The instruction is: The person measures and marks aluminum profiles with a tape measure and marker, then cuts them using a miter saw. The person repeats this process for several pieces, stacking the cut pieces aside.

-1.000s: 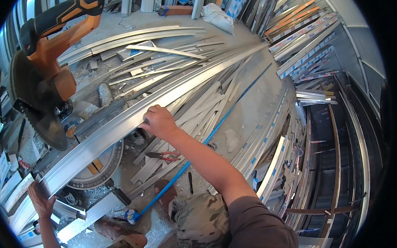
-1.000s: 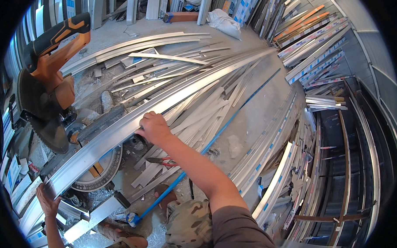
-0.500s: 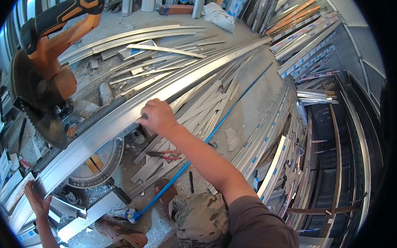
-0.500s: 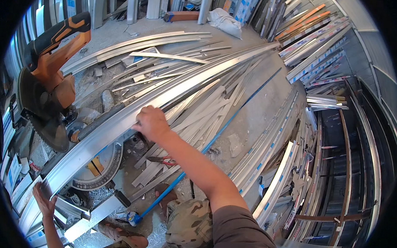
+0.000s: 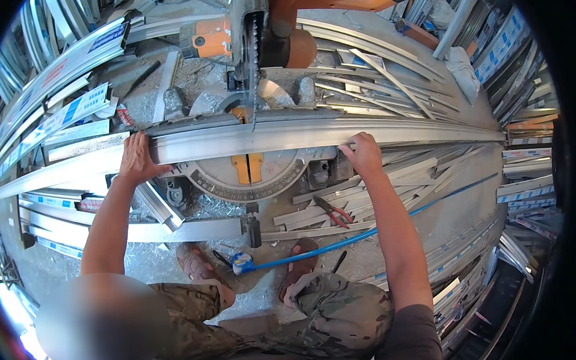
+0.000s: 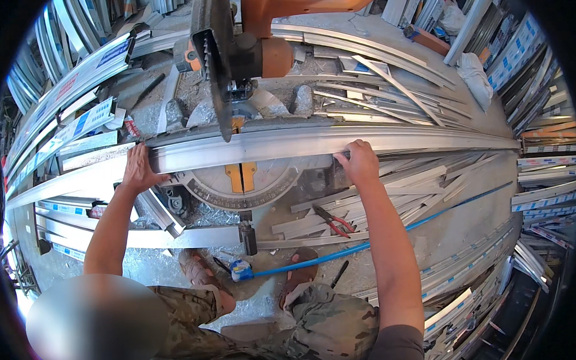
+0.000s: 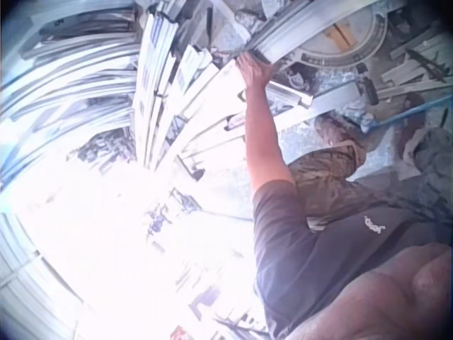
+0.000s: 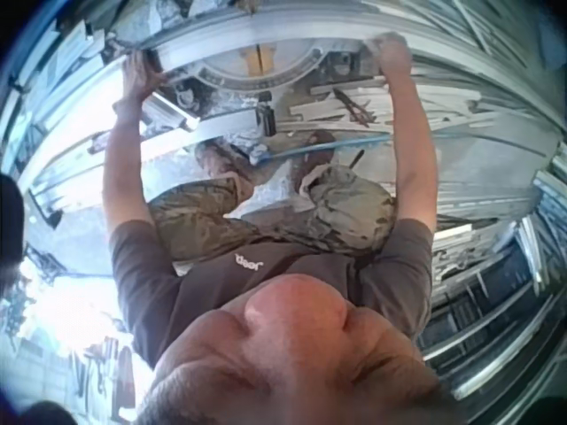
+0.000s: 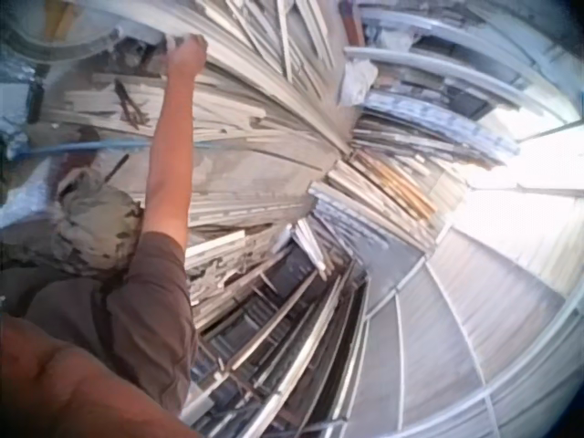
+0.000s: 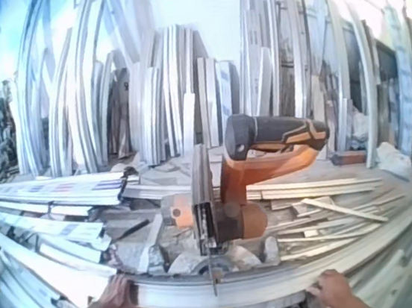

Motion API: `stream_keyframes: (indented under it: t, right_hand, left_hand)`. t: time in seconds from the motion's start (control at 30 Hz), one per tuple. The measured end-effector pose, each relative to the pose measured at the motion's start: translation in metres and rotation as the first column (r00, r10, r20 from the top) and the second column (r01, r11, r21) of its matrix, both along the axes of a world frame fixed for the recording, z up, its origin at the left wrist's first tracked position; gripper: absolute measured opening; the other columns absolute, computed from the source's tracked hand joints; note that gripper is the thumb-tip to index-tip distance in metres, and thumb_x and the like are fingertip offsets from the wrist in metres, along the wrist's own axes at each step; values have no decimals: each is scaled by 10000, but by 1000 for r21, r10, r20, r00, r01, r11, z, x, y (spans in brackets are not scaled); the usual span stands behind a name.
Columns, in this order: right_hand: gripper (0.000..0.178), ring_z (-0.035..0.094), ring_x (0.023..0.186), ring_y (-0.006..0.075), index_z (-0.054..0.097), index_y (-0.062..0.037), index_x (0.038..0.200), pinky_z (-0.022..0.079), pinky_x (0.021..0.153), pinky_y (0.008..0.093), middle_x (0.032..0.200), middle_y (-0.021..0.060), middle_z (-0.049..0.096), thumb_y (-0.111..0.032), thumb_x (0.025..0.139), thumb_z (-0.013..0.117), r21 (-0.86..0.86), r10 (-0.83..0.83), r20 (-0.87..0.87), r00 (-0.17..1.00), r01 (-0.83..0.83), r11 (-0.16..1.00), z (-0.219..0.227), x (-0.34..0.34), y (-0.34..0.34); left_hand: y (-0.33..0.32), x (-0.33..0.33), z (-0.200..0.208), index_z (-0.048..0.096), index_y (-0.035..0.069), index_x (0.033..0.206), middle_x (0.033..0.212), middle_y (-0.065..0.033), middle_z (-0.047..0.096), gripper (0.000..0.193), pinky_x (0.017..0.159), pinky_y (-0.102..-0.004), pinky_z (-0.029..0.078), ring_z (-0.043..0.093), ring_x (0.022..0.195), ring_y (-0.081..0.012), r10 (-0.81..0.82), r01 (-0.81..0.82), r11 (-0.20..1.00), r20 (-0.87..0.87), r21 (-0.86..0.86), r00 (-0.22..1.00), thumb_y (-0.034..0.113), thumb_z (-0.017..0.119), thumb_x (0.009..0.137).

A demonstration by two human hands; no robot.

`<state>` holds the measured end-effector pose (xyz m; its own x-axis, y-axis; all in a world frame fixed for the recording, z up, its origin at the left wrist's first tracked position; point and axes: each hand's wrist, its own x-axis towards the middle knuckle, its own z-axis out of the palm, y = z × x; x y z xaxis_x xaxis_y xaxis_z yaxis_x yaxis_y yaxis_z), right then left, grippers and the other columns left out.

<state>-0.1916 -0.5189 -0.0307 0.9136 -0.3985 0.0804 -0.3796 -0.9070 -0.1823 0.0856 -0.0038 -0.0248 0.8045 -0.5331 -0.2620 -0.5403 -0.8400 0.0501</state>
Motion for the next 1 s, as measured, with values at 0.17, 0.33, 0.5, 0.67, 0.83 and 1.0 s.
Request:
stream_keyframes:
  t: [0.17,0.33,0.5,0.67,0.83,1.0]
  right_hand:
    - [300,628,949,320,716,-68,833,526,818,443,921,99,672,-342,784,826,48,-9,33,999,8,999,6,1,4]
    - [305,630,954,315,722,-63,841,526,824,438,920,94,675,-340,776,832,47,-31,52,998,28,999,-1,-2,3]
    - [298,630,961,314,728,-61,829,528,828,434,942,96,682,-335,775,833,36,-39,66,997,37,999,-5,-1,10]
    - [306,632,1036,337,742,-50,923,522,902,436,1019,125,687,-314,791,821,167,-41,-93,995,56,984,15,5,10]
    - [430,607,1184,373,659,-24,1202,476,1036,423,1213,201,656,-272,867,767,43,-84,421,903,72,996,116,48,-4]
    - [414,671,1037,327,700,-16,1107,523,893,421,1099,193,699,-381,912,692,-292,327,711,623,-161,943,280,159,39]
  left_hand:
    - [11,5,-12,482,-52,1363,1342,-197,526,1134,1192,-436,273,458,1327,-344,-87,82,996,159,37,983,734,805,613]
    - [5,6,-8,516,-42,1333,1324,-187,537,1105,1170,-427,295,477,1300,-334,-101,100,995,132,15,986,731,811,599]
    - [8,7,0,573,-6,1246,1228,-150,568,990,1110,-414,345,513,1217,-308,-130,133,991,140,-11,981,667,854,577]
    - [11,9,3,593,23,1181,1163,-118,579,896,1074,-407,367,530,1162,-284,-135,142,988,93,-69,986,612,881,570]
    - [10,10,8,581,24,1211,1184,-125,580,900,1077,-410,357,523,1185,-280,-130,131,991,46,-23,990,638,851,610]
    - [13,8,11,554,14,1274,1254,-142,565,952,1091,-428,343,506,1226,-290,-95,94,995,53,19,994,655,834,627]
